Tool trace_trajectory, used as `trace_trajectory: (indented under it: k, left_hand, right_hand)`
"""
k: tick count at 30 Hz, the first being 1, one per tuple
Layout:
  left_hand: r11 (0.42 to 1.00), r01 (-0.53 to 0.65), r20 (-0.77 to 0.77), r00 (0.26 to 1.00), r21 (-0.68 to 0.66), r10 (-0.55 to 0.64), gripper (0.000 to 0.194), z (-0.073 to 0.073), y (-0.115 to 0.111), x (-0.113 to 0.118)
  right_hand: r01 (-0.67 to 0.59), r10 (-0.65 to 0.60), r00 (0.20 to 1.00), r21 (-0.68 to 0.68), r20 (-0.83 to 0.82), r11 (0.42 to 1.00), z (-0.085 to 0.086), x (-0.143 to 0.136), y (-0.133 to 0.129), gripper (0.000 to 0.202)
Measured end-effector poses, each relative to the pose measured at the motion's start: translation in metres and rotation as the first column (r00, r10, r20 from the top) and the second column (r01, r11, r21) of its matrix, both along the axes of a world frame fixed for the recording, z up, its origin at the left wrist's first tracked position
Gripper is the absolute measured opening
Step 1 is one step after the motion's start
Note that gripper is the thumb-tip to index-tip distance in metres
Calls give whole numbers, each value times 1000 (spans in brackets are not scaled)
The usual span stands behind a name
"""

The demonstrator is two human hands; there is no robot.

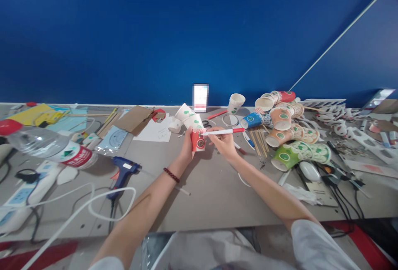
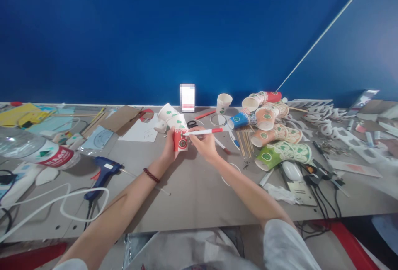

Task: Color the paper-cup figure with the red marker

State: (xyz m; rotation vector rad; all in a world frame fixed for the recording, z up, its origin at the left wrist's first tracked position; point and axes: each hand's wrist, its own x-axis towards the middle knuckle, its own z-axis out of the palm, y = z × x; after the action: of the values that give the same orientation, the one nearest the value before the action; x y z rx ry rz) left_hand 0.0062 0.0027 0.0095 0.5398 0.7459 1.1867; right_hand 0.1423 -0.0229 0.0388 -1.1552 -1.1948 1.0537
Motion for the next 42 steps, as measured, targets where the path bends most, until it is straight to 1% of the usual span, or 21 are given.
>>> trace_trajectory:
  k: [5,12,17,21,27,33,42]
  left_hand:
    - [999,25,9,1000,35,-25,60,0,0,0]
    - [999,-38,-2,999,-34,38,49,3,0,1]
    - [1000,-16,-8,1000,-24,16,50,5,-1,0]
    - [999,-36,-4,999,-21,36,48,4,-2,0]
    - [999,-18,6,1000,-48,18,49,1,-1,0]
    - [997,-57,27,998,-58,59,44,-2,2,1]
    - [998,-50,5,999,-25,50,49,-4,1,1]
  right_hand:
    - [-14,13,1000,-15,-14,1000,0,-1,-1,17]
    - [4,-4,1000,6,0,1000,-1,-1,0,34]
    - [7,-7,1000,10,12,1000,-1,-1,0,37]
    - [6,-6,1000,5,12,1000,-1,-1,0,34]
    - [0,0,1000,16,19,1000,-1,0,0,35]
    - [-2,2,1000,20,29,1000,-1,-1,-1,33]
    - [2,-3,999,14,44,1000,2,-3,-2,25]
